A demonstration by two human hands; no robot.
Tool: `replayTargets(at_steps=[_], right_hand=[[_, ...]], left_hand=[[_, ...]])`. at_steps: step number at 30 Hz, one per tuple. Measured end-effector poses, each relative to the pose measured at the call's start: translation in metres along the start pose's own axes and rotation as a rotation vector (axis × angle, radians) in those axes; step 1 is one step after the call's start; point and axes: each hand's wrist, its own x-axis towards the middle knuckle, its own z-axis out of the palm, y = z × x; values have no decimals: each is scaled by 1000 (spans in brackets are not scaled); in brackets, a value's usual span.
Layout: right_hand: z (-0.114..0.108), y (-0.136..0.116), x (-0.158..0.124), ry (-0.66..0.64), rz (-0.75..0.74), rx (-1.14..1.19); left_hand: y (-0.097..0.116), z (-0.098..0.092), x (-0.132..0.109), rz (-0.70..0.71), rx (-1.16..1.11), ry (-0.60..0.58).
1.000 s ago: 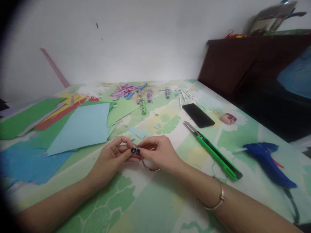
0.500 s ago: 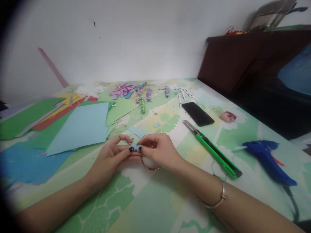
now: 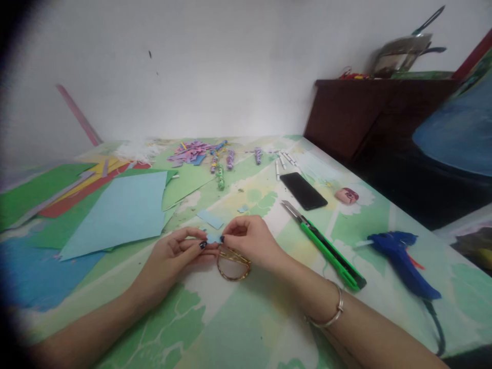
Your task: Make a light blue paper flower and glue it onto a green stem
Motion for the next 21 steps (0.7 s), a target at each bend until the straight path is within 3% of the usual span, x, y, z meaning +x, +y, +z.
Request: replayTargets(at_steps=[9,21], right_hand=[[-62,20,36,130,61,-461],[-65,23,49,190,15,-575]], left_hand=[[-7,-4,8,52,57,28],[-14,-7,14,150,195,24]])
